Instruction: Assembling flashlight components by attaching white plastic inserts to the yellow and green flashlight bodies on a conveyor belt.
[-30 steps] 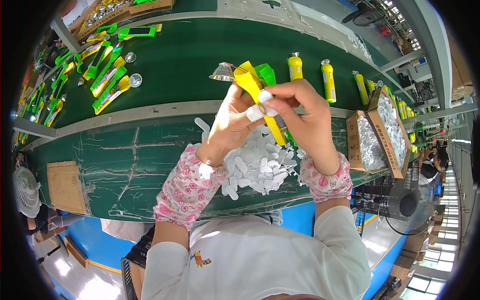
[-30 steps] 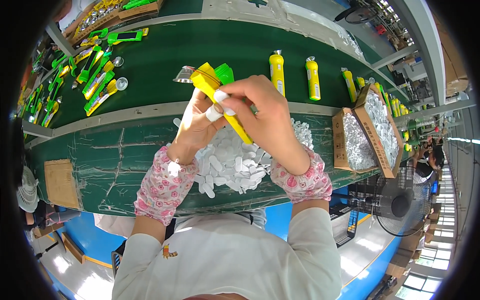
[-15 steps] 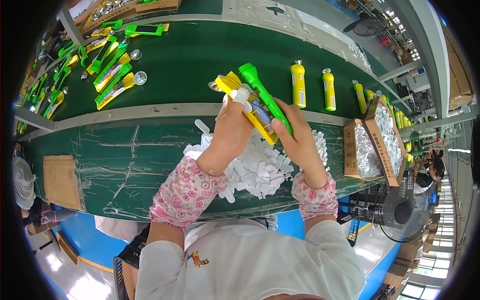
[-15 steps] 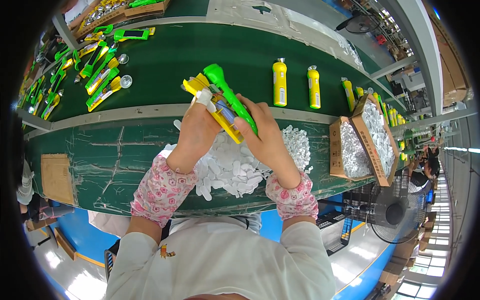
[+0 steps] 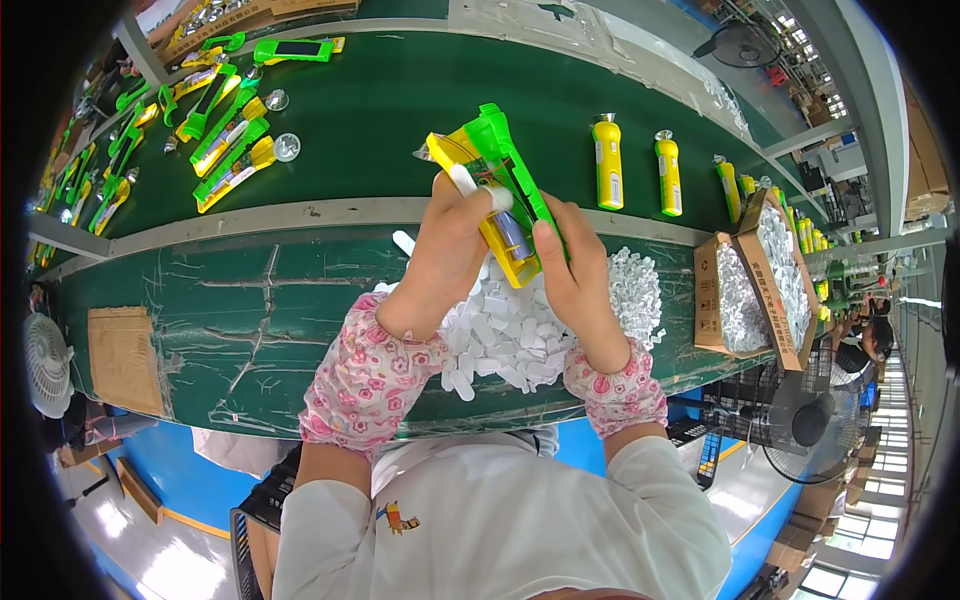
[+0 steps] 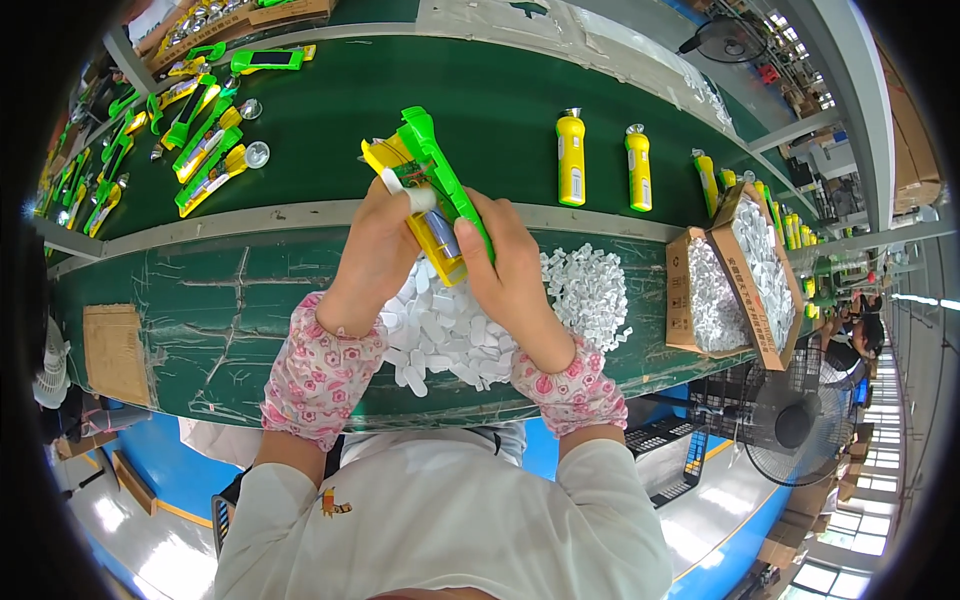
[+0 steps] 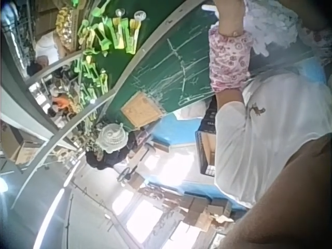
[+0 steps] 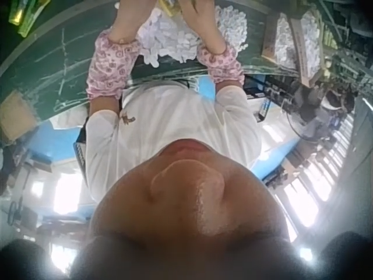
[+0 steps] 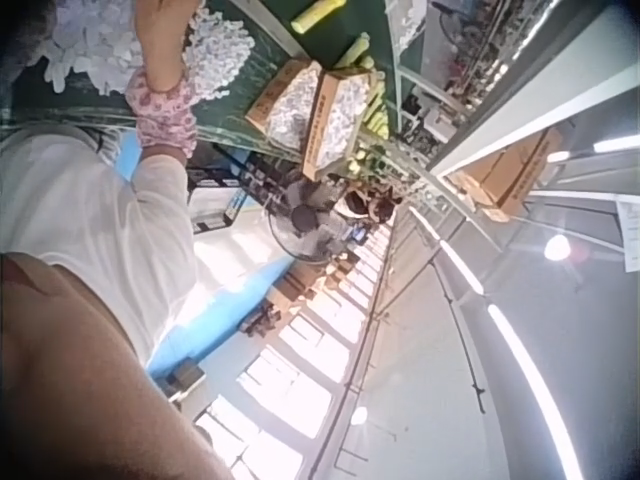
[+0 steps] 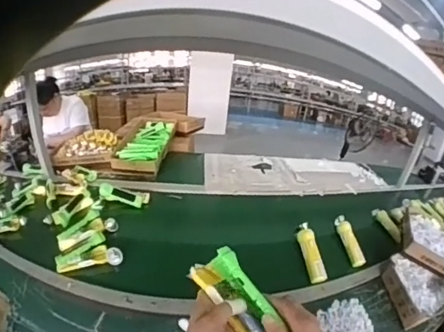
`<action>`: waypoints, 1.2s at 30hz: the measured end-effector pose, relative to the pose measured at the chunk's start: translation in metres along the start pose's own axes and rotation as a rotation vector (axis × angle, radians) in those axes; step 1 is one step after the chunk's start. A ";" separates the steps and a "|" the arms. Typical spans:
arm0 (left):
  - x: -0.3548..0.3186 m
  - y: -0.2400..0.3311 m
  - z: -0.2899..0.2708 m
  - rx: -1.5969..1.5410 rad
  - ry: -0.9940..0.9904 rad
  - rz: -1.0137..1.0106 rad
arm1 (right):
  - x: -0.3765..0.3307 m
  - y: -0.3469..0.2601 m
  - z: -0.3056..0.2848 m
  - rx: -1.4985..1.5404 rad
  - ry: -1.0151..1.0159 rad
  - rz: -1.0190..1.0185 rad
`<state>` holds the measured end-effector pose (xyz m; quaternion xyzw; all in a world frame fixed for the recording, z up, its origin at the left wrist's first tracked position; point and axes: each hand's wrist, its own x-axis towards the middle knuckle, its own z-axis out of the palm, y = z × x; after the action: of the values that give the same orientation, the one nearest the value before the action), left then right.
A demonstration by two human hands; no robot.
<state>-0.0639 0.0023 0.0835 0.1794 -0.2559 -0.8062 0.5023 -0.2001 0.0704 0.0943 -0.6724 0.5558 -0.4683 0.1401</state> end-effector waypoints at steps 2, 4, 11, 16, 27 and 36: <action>0.000 0.003 -0.001 0.123 -0.088 0.029 | 0.000 0.003 -0.001 0.048 -0.008 0.030; 0.001 0.000 -0.001 0.176 -0.053 0.040 | -0.001 0.004 -0.004 0.078 -0.006 0.042; 0.000 -0.012 -0.005 0.332 0.007 0.074 | -0.009 -0.002 -0.001 0.052 0.011 0.024; 0.000 -0.015 -0.011 0.079 -0.066 -0.004 | -0.018 -0.004 0.007 -0.155 -0.010 0.029; 0.015 0.009 -0.022 0.233 -0.002 0.023 | -0.028 0.009 0.010 -0.250 -0.190 -0.091; 0.025 -0.009 -0.041 -0.175 0.122 -0.327 | -0.017 0.061 -0.036 0.399 -0.172 0.078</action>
<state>-0.0582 -0.0265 0.0444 0.2228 -0.1210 -0.8839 0.3929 -0.2648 0.0762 0.0623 -0.6469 0.4637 -0.5042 0.3350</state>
